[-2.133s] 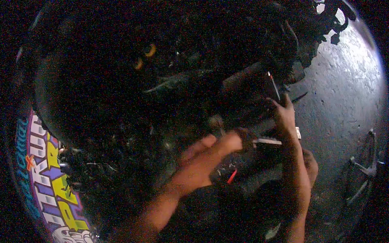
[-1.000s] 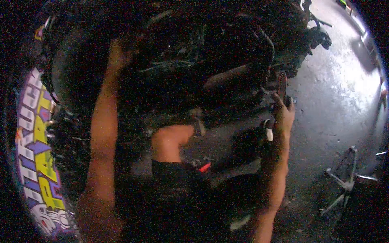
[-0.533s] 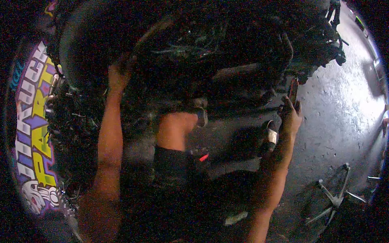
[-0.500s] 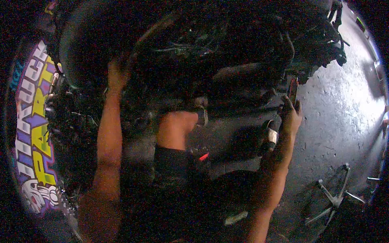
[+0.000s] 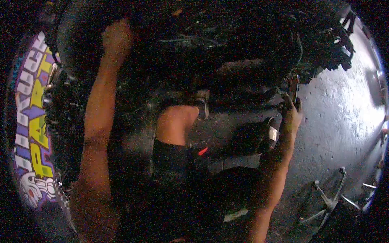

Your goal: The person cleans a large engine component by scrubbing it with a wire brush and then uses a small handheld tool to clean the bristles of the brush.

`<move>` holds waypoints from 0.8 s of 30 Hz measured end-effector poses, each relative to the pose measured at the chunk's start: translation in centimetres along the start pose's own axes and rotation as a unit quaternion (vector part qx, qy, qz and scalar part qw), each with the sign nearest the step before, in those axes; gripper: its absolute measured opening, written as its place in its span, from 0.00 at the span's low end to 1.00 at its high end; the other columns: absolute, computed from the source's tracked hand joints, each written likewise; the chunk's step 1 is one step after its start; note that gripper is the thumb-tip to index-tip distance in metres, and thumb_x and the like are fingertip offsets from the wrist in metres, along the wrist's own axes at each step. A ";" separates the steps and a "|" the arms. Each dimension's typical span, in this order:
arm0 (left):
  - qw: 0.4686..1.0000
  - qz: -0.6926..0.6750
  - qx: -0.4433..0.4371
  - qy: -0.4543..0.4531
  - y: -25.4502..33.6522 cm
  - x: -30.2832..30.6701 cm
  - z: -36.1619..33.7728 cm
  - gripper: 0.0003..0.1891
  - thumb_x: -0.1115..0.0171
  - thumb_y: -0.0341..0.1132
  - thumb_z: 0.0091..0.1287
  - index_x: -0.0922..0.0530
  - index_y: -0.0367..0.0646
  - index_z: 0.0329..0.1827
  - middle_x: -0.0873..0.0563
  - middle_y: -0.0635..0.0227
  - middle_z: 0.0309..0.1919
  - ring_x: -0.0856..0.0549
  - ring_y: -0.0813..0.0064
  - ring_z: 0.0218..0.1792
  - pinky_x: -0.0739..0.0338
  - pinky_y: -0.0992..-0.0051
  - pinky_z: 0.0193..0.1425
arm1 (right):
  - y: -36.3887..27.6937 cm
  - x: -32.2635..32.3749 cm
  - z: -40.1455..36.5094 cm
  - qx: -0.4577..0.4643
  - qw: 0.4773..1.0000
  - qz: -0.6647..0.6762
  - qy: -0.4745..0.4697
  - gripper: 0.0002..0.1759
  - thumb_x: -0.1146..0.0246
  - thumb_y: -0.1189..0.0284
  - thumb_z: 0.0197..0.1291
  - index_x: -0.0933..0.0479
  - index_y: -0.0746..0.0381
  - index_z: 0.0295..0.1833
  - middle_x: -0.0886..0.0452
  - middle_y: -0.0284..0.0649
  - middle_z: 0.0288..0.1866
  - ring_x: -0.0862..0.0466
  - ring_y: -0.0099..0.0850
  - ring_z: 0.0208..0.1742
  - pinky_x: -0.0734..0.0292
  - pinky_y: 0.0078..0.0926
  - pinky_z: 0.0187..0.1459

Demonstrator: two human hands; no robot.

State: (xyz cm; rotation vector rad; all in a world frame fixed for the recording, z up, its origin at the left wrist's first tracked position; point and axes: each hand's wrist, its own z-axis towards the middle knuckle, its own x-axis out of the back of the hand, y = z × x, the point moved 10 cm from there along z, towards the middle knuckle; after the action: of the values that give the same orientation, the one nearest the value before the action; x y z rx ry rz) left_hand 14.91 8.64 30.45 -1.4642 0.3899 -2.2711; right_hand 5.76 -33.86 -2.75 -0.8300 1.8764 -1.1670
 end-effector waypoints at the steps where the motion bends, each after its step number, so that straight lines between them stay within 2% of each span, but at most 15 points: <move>1: 0.998 0.028 -0.043 0.039 2.4 0.8 1.5 0.18 0.39 0.48 0.56 0.19 0.50 0.47 0.15 0.55 0.35 0.15 0.53 0.38 0.21 0.56 0.44 | 0.2 -0.1 0.1 -0.006 1.000 -0.026 -0.005 0.12 0.35 0.70 0.52 0.26 0.62 0.40 0.30 0.29 0.26 0.31 0.18 0.23 0.38 0.15 0.24; 2: 0.991 0.055 -0.089 0.079 4.2 1.8 2.2 0.17 0.39 0.47 0.56 0.18 0.50 0.46 0.15 0.56 0.35 0.15 0.53 0.38 0.21 0.56 0.44 | 0.3 -0.1 -0.1 -0.006 1.000 -0.028 -0.007 0.12 0.35 0.70 0.52 0.26 0.62 0.40 0.30 0.29 0.26 0.31 0.18 0.23 0.38 0.15 0.24; 3: 0.992 0.053 -0.088 0.078 4.0 2.6 1.8 0.17 0.39 0.47 0.56 0.18 0.50 0.46 0.15 0.56 0.35 0.15 0.53 0.38 0.21 0.56 0.44 | 0.3 -0.2 -0.3 -0.003 1.000 -0.024 -0.011 0.11 0.35 0.70 0.52 0.26 0.62 0.40 0.29 0.29 0.26 0.31 0.18 0.23 0.38 0.15 0.24; 5: 0.996 0.039 -0.085 -0.004 4.1 3.3 0.4 0.17 0.42 0.49 0.58 0.18 0.47 0.41 0.15 0.55 0.35 0.15 0.54 0.38 0.21 0.56 0.43 | 0.4 0.5 -0.2 0.002 1.000 -0.016 -0.007 0.11 0.35 0.70 0.53 0.26 0.62 0.39 0.29 0.29 0.26 0.31 0.18 0.23 0.38 0.15 0.25; 6: 0.995 0.037 -0.096 0.002 4.2 4.6 -0.4 0.17 0.42 0.49 0.58 0.18 0.47 0.41 0.15 0.55 0.35 0.15 0.54 0.38 0.21 0.56 0.43 | 0.6 1.1 0.2 0.009 1.000 -0.013 -0.003 0.11 0.35 0.71 0.53 0.26 0.62 0.40 0.29 0.29 0.26 0.31 0.18 0.23 0.38 0.15 0.25; 8: 0.999 -0.019 -0.040 -0.016 2.0 5.9 -1.2 0.18 0.43 0.51 0.59 0.18 0.45 0.38 0.15 0.54 0.34 0.15 0.54 0.39 0.21 0.57 0.43 | 0.1 1.8 0.1 0.018 1.000 -0.006 0.008 0.11 0.35 0.71 0.53 0.26 0.62 0.40 0.29 0.29 0.26 0.31 0.18 0.23 0.38 0.15 0.25; 10: 0.998 0.043 -0.040 0.009 1.4 2.6 1.2 0.18 0.43 0.53 0.60 0.17 0.49 0.39 0.15 0.54 0.35 0.15 0.54 0.39 0.21 0.57 0.43 | -1.2 0.7 -0.9 0.007 1.000 0.008 0.020 0.13 0.34 0.70 0.52 0.25 0.62 0.41 0.30 0.29 0.26 0.31 0.18 0.23 0.37 0.15 0.25; 12: 0.966 0.055 -0.184 0.175 5.6 4.2 1.4 0.19 0.39 0.52 0.58 0.18 0.48 0.43 0.15 0.55 0.35 0.15 0.54 0.37 0.19 0.57 0.41 | -0.5 -0.1 -0.2 -0.008 1.000 -0.014 -0.001 0.14 0.34 0.70 0.51 0.25 0.63 0.43 0.29 0.29 0.26 0.31 0.18 0.23 0.37 0.16 0.25; 13: 0.967 0.054 -0.178 0.174 6.3 5.3 1.0 0.19 0.39 0.52 0.58 0.18 0.48 0.43 0.15 0.55 0.35 0.15 0.54 0.37 0.19 0.57 0.41 | -0.5 -0.2 -0.5 -0.012 0.999 -0.045 0.013 0.14 0.34 0.70 0.51 0.25 0.63 0.43 0.29 0.29 0.26 0.32 0.18 0.23 0.38 0.16 0.24; 15: 0.996 0.012 -0.048 -0.080 5.0 4.0 0.2 0.15 0.44 0.41 0.63 0.20 0.39 0.43 0.19 0.54 0.44 0.21 0.58 0.49 0.29 0.61 0.54 | 0.3 0.3 -1.3 -0.024 0.996 -0.074 0.032 0.13 0.34 0.70 0.51 0.24 0.63 0.42 0.29 0.29 0.25 0.32 0.18 0.23 0.39 0.16 0.24; 16: 0.995 0.012 -0.052 -0.079 4.2 4.4 -1.1 0.15 0.44 0.41 0.63 0.20 0.39 0.43 0.19 0.54 0.44 0.21 0.58 0.49 0.29 0.61 0.54 | 0.3 0.2 -1.3 -0.010 0.999 -0.046 0.010 0.13 0.34 0.70 0.51 0.24 0.62 0.42 0.29 0.29 0.25 0.32 0.18 0.22 0.39 0.16 0.23; 18: 0.997 0.019 -0.068 0.035 2.6 6.7 -2.1 0.14 0.41 0.45 0.58 0.19 0.44 0.38 0.15 0.56 0.34 0.15 0.55 0.37 0.19 0.58 0.38 | 0.1 1.1 -1.1 0.012 1.000 -0.009 0.005 0.13 0.34 0.71 0.51 0.24 0.62 0.42 0.29 0.29 0.25 0.32 0.18 0.22 0.39 0.16 0.23; 21: 0.994 -0.006 -0.102 0.041 4.1 5.2 -0.3 0.11 0.42 0.40 0.57 0.19 0.42 0.35 0.15 0.55 0.33 0.14 0.55 0.37 0.19 0.57 0.37 | 0.1 1.1 -0.5 0.011 0.999 -0.052 0.005 0.13 0.34 0.71 0.51 0.25 0.63 0.42 0.29 0.30 0.24 0.32 0.18 0.22 0.38 0.16 0.22; 23: 0.968 -0.025 -0.162 0.190 6.9 3.2 -0.2 0.07 0.47 0.33 0.56 0.20 0.44 0.31 0.18 0.60 0.28 0.19 0.59 0.32 0.28 0.56 0.34 | 0.5 0.9 -0.2 -0.006 0.999 -0.047 0.006 0.13 0.34 0.71 0.51 0.25 0.63 0.42 0.29 0.30 0.24 0.32 0.18 0.22 0.38 0.17 0.22; 24: 0.969 -0.027 -0.158 0.189 7.6 3.5 -0.4 0.07 0.47 0.33 0.56 0.20 0.44 0.31 0.18 0.60 0.28 0.19 0.59 0.32 0.28 0.56 0.34 | 1.2 0.9 0.2 -0.005 0.999 -0.052 0.004 0.13 0.34 0.71 0.51 0.25 0.63 0.42 0.29 0.30 0.24 0.32 0.18 0.22 0.38 0.17 0.22</move>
State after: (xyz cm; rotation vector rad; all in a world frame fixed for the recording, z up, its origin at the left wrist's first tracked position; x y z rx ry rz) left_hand 14.71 0.24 29.76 -1.1789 0.8691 -2.6278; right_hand 5.32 -34.26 -4.14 -0.9382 1.8657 -1.2275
